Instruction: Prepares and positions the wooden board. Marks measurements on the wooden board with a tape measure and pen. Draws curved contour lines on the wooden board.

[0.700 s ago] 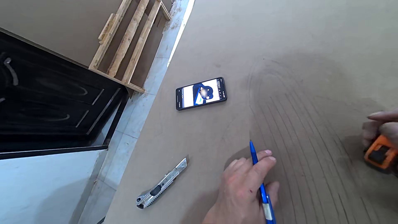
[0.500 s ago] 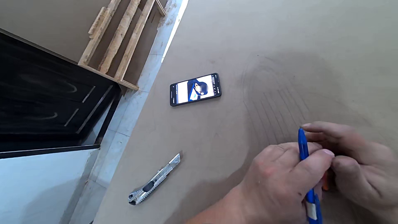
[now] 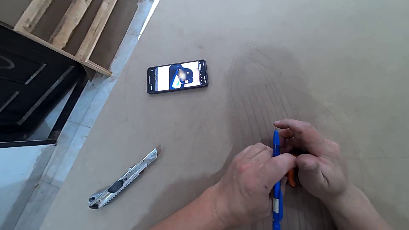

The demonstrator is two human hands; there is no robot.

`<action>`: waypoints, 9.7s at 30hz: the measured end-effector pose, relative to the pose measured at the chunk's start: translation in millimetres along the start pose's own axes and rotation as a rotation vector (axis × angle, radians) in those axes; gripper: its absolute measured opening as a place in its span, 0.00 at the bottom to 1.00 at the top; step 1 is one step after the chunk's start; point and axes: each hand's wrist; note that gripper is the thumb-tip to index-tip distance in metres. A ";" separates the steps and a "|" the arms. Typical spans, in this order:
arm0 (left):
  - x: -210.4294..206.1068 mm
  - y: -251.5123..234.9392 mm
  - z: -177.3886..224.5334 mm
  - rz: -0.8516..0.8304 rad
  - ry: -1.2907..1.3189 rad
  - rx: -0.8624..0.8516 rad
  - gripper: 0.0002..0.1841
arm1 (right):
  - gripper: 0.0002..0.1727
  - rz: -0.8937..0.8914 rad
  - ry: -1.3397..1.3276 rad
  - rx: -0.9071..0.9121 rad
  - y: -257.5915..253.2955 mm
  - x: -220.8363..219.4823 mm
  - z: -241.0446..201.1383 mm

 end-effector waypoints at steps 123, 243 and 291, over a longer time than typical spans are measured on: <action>88.5 -78.0 -53.5 0.342 -0.262 0.578 0.05 | 0.07 -0.590 0.349 0.086 -168.8 -4.6 53.5; 89.1 -67.1 -60.3 0.254 0.001 0.239 0.10 | 0.15 0.501 -0.894 -0.223 -169.6 31.8 136.0; 61.5 -31.7 -38.0 -0.064 0.181 0.191 0.15 | 0.23 0.512 -0.952 -0.231 -169.3 29.9 141.4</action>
Point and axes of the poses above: each hand's wrist, its own y-axis away from the middle knuckle, its own x-axis out of the back of the hand, z = x × y, and after that the axes turned 14 degrees about x, right-handed
